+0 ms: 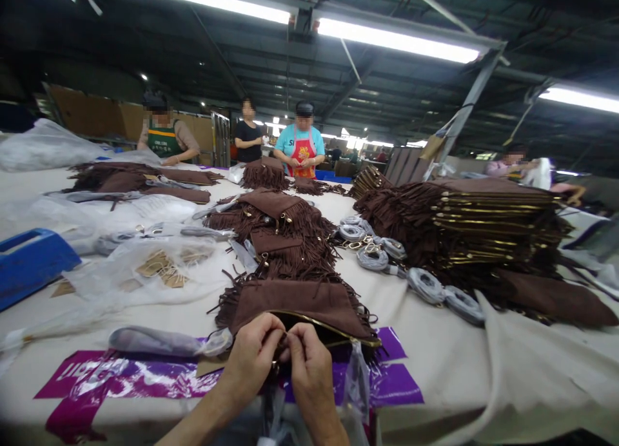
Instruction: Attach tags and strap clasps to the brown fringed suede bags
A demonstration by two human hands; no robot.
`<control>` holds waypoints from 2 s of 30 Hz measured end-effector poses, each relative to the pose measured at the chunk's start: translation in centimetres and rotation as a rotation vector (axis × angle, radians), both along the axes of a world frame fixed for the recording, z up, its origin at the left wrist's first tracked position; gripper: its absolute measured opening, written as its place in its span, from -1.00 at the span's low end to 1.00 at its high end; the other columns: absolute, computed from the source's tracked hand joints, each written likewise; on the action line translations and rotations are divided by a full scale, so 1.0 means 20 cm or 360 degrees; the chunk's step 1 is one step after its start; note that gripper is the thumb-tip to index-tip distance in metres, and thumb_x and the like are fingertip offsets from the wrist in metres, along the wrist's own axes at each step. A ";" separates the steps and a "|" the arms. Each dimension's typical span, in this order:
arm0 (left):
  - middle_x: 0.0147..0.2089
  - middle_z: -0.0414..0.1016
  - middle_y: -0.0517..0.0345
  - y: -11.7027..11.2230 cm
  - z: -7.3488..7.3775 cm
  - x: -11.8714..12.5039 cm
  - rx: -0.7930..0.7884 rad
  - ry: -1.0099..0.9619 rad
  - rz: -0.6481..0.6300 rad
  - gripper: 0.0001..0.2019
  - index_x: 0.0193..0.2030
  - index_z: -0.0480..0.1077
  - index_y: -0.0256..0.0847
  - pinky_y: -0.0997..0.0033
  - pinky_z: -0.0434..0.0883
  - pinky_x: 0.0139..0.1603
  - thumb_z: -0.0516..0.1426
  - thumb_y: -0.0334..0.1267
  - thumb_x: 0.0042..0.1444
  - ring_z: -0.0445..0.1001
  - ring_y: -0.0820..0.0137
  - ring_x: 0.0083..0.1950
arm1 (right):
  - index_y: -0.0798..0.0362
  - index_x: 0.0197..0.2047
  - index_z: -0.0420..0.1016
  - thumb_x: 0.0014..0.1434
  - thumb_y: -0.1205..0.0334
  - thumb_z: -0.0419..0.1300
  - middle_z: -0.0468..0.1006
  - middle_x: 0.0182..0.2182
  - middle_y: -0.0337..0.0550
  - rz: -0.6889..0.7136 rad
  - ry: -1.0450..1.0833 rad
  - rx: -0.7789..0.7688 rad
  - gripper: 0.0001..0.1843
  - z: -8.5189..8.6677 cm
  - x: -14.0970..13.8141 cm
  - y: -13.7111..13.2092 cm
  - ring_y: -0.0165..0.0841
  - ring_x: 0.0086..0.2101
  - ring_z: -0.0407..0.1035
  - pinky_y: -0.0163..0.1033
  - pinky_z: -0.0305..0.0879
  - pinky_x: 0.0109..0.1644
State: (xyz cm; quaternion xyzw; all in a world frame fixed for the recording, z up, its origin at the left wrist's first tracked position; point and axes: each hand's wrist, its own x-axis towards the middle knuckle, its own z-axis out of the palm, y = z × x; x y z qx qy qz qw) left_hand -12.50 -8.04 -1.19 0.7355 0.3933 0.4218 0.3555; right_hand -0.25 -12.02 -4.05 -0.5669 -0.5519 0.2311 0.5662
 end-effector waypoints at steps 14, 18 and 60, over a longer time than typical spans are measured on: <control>-0.47 0.36 0.20 -0.01 0.00 -0.02 -0.0013 0.0010 0.0042 -0.85 -0.48 0.26 -0.19 0.46 0.20 -0.36 0.00 -0.38 0.10 0.34 0.41 -0.40 | 0.02 -0.38 0.39 0.21 -0.08 0.19 0.43 -0.57 -0.29 0.0181 0.0388 -0.0056 -0.66 -0.01 0.03 0.00 -0.36 -0.49 0.33 -0.31 0.27 -0.36; -0.49 0.33 0.21 -0.02 -0.02 -0.01 -0.0009 0.0022 0.0041 -0.84 -0.49 0.25 -0.19 0.47 0.18 -0.40 0.00 -0.35 0.10 0.31 0.42 -0.43 | 0.02 -0.35 0.39 0.20 -0.06 0.20 0.42 -0.56 -0.30 0.0199 0.0425 -0.0072 -0.69 -0.01 0.03 0.01 -0.37 -0.49 0.31 -0.31 0.26 -0.37; -0.48 0.34 0.21 -0.01 -0.03 0.00 -0.0081 0.0001 0.0042 -0.83 -0.48 0.25 -0.19 0.45 0.19 -0.39 -0.01 -0.29 0.13 0.31 0.42 -0.44 | 0.03 -0.37 0.40 0.19 -0.05 0.23 0.41 -0.58 -0.32 0.0193 0.0510 -0.0080 -0.69 0.01 0.02 0.01 -0.40 -0.51 0.29 -0.34 0.25 -0.39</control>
